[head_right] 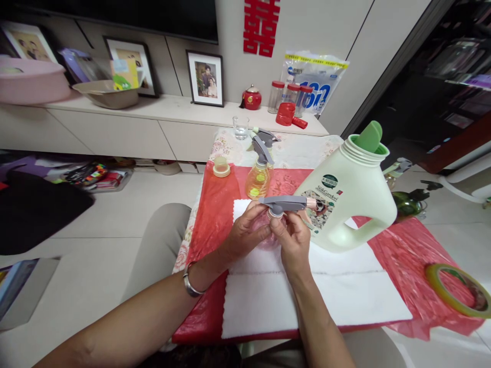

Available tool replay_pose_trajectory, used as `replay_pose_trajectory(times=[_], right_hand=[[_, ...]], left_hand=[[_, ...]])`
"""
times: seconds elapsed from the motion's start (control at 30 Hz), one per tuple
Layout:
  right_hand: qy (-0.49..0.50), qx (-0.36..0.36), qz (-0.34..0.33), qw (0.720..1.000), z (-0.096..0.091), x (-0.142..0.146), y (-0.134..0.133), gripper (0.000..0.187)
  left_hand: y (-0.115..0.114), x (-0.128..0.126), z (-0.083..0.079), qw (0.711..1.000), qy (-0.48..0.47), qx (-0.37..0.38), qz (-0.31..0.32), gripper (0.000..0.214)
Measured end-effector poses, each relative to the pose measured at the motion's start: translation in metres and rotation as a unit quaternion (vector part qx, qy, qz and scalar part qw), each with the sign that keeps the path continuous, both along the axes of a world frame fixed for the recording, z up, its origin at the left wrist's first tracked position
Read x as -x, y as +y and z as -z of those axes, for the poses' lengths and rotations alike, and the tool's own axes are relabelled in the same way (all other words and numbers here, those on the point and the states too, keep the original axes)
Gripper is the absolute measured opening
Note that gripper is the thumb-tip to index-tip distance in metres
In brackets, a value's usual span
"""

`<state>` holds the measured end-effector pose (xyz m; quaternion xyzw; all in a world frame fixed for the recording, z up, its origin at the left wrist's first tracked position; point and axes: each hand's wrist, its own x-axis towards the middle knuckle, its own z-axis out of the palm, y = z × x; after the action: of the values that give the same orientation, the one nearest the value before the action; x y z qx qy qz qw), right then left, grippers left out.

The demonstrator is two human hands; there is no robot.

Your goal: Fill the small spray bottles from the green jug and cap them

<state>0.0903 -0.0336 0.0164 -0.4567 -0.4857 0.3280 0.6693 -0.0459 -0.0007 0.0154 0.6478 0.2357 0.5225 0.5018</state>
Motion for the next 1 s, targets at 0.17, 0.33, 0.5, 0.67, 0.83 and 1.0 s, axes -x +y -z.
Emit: replay_pose_trajectory(times=[0.17,0.33,0.5,0.67,0.83,1.0], right_hand=[[0.007,-0.006,0.006,1.0,-0.002,0.0,0.001,0.033],[0.036,-0.02,-0.016,0.999,-0.006,0.005,0.001,0.034],[0.042,-0.016,-0.024,0.999,-0.004,0.002,0.001,0.03],[0.049,-0.011,-0.027,0.998,-0.004,0.0,0.003,0.03],[0.043,0.009,-0.027,0.999,-0.002,-0.003,0.003,0.03],[0.018,0.055,-0.079,0.995,0.0,-0.01,0.001,0.038]], left_hand=[[0.001,-0.001,0.002,1.0,-0.006,-0.014,-0.003,0.038],[0.004,-0.002,0.006,1.0,-0.013,-0.027,0.002,0.04],[0.003,-0.001,0.002,1.0,-0.014,-0.016,0.003,0.039],[0.001,-0.002,0.002,1.0,-0.001,0.01,-0.005,0.047],[0.002,-0.007,0.021,0.999,0.032,-0.019,-0.015,0.095],[0.004,-0.008,0.029,0.996,0.082,0.017,-0.005,0.125]])
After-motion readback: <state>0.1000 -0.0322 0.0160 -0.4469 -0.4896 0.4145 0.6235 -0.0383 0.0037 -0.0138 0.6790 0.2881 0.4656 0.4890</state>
